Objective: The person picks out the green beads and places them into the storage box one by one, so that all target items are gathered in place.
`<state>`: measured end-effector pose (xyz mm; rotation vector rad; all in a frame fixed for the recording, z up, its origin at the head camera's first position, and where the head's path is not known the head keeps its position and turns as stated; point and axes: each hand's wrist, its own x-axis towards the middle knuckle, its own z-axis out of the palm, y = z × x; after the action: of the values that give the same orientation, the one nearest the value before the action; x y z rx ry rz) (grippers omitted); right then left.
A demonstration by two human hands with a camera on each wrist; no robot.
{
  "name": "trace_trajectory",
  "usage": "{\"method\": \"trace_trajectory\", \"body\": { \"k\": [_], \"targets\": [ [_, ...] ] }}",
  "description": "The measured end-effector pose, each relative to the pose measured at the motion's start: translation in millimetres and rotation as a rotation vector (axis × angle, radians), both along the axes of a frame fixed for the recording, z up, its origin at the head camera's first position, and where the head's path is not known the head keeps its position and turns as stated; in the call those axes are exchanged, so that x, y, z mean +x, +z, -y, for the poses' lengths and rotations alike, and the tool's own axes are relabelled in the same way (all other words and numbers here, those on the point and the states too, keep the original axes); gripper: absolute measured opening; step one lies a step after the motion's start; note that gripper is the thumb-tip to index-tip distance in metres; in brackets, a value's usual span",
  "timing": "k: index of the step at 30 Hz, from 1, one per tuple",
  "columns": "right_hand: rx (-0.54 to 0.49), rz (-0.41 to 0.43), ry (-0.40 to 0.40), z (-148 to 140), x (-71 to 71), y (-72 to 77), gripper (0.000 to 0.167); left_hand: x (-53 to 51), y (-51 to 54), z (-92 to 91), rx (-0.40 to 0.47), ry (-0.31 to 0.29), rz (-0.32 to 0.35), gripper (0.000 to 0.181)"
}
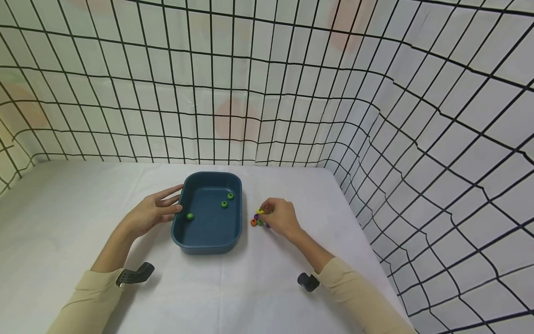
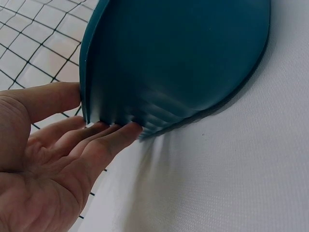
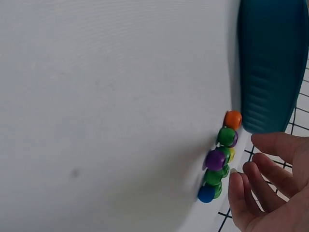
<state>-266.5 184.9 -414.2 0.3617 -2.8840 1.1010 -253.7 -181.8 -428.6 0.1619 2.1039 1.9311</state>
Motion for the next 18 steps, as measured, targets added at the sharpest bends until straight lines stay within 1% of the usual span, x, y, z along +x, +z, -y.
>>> {"method": "trace_trajectory", "body": {
  "k": [5, 7, 13, 18],
  "targets": [
    [-0.022, 0.042, 0.009, 0, 1.3, -5.4, 0.016, -0.5, -0.7, -0.9, 0.003, -0.005, -0.002, 0.075],
    [-0.022, 0.046, 0.012, 0, 1.4, -7.4, 0.015, -0.5, -1.0, -1.1, 0.003, -0.006, -0.003, 0.075],
    [0.037, 0.012, 0.013, 1, 1.4, -11.9, 0.015, -0.6, -0.4, 0.0, -0.003, 0.006, 0.008, 0.076],
    [0.054, -0.002, 0.018, 1, 0.9, -14.6, 0.014, -0.3, 0.0, 0.2, -0.01, 0.003, 0.005, 0.076]
  ]
}}
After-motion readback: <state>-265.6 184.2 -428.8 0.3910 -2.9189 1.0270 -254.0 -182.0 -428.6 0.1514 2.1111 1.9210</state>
